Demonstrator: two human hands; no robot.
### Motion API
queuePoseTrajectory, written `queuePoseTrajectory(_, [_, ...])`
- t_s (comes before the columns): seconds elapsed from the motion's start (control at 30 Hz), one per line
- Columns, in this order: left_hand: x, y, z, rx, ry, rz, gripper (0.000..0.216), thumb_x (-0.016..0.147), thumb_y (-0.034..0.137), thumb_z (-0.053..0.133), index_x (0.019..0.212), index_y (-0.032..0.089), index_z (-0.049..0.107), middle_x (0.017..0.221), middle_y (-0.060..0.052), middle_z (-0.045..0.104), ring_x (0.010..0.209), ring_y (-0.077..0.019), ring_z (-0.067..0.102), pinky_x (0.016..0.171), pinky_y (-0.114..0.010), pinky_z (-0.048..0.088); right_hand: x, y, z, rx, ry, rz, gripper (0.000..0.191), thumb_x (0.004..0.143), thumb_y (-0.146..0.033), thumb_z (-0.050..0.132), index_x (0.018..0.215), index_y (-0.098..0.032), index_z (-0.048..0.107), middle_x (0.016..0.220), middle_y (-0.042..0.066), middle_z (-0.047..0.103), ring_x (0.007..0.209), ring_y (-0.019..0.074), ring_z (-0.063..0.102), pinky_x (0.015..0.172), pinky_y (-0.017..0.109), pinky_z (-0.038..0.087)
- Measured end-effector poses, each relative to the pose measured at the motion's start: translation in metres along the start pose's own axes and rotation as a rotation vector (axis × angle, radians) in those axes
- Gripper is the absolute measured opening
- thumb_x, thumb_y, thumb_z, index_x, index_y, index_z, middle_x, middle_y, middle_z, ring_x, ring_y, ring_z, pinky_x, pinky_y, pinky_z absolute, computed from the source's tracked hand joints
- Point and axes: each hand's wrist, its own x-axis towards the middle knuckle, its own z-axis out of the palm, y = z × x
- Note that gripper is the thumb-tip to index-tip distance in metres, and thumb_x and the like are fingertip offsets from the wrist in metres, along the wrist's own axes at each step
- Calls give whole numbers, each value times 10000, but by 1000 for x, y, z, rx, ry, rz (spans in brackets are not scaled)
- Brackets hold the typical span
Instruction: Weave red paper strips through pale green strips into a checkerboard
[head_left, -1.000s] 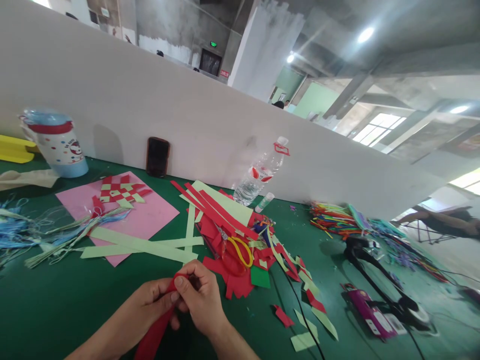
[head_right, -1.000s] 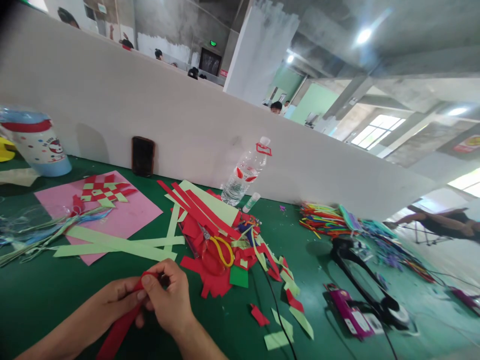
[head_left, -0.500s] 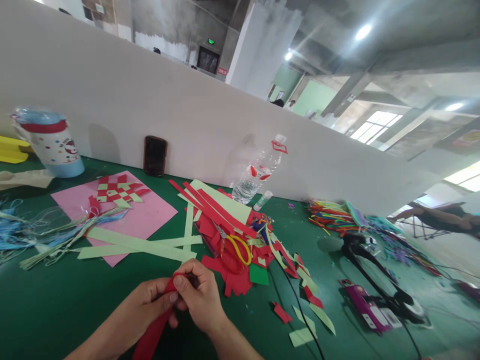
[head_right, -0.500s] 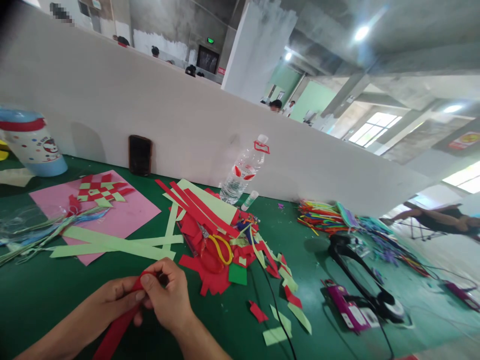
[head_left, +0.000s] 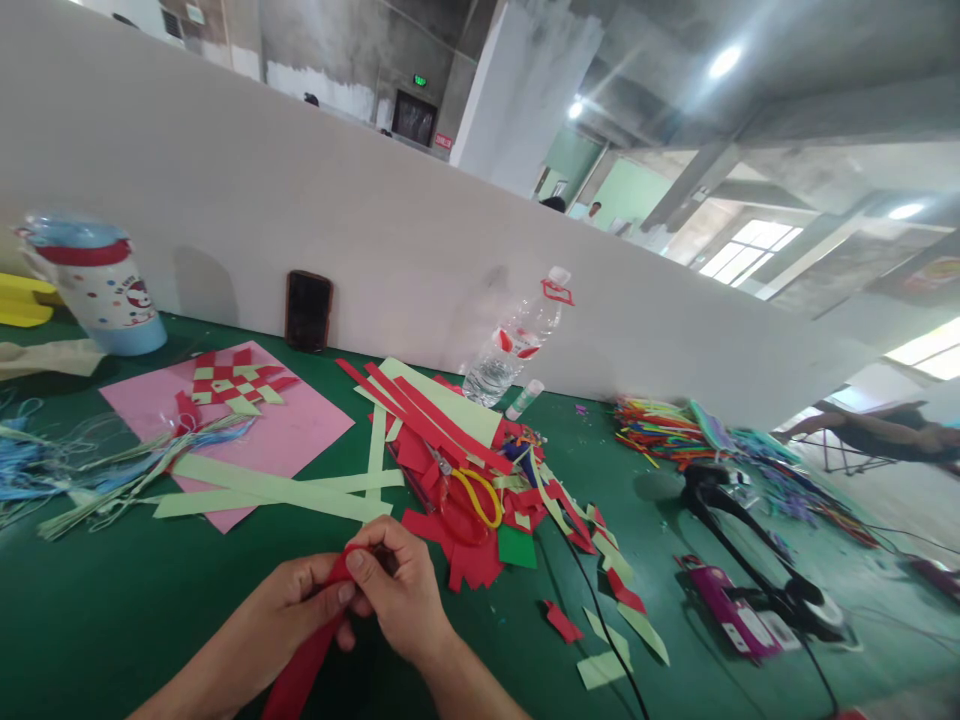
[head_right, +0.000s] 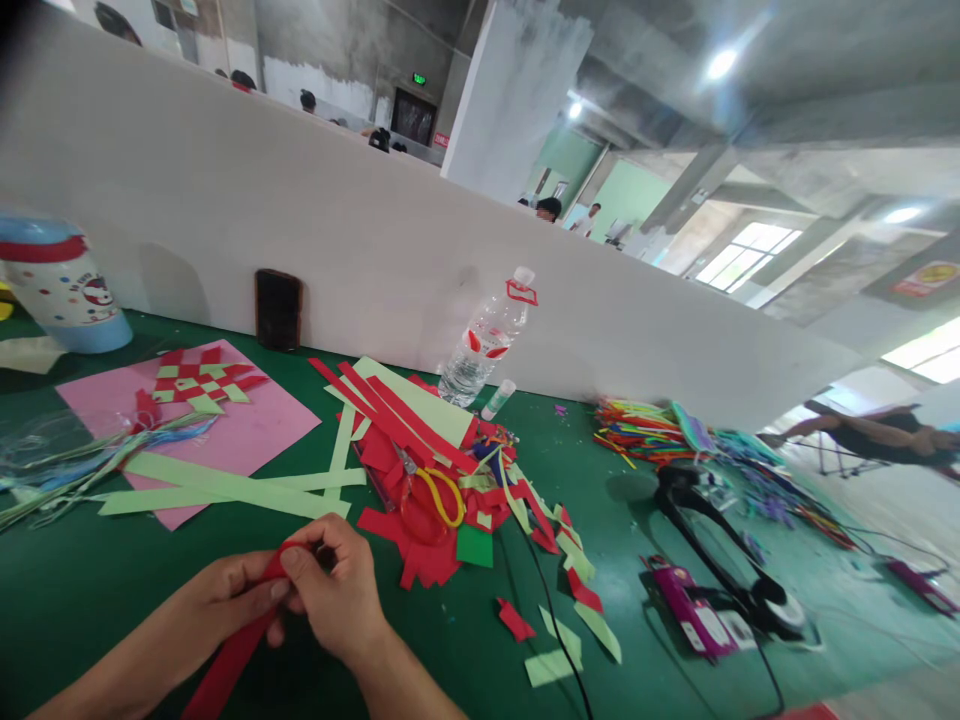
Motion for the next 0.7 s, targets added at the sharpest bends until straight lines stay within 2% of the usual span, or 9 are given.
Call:
queuePoseTrajectory(0.13, [2, -4, -2, 8, 9, 21, 457, 820, 622, 649, 890, 173, 696, 823, -17, 702, 686, -146, 616, 647, -259, 434, 0, -1, 0, -24, 69, -52, 195, 821, -369, 673, 784, -187, 612, 665, -35, 547, 461, 75, 466, 446, 204, 354])
queuePoseTrajectory(0.3, [5, -16, -7, 53, -21, -11, 510, 879, 650, 550, 983, 166, 672, 870, -62, 731, 676, -146, 611, 548, -240, 359, 3, -6, -8, -67, 209, -188, 176, 838, -336, 659, 760, -182, 629, 692, -9, 585, 650, 124, 517, 630, 242, 429])
queuePoseTrajectory(0.43, [5, -16, -7, 42, -9, -21, 534, 887, 657, 530, 1071, 167, 637, 1014, -87, 726, 704, -147, 630, 571, -244, 382, 6, -9, -15, -61, 280, -197, 221, 857, -386, 659, 787, -179, 631, 636, -28, 536, 579, 111, 455, 556, 235, 386])
queuePoseTrajectory(0.57, [4, -9, -5, 53, -11, 44, 544, 770, 592, 722, 1122, 194, 606, 1009, -48, 706, 787, -173, 639, 667, -264, 452, 7, -12, -19, -51, 322, -198, 277, 864, -443, 657, 805, -174, 621, 587, -44, 493, 538, 107, 432, 512, 228, 356])
queuePoseTrajectory(0.63, [2, -5, -3, 82, 4, 65, 509, 743, 530, 769, 1097, 200, 610, 1010, -41, 704, 843, -189, 633, 738, -286, 481, 8, -13, -21, -51, 340, -190, 303, 861, -466, 658, 804, -172, 616, 589, -42, 492, 537, 106, 434, 506, 225, 352])
queuePoseTrajectory(0.7, [1, -3, -3, 92, 21, 62, 417, 787, 518, 728, 1038, 200, 628, 1017, -45, 699, 903, -207, 635, 807, -315, 506, 9, -13, -23, -58, 367, -185, 323, 856, -485, 661, 802, -171, 613, 591, -41, 492, 536, 105, 437, 503, 223, 352])
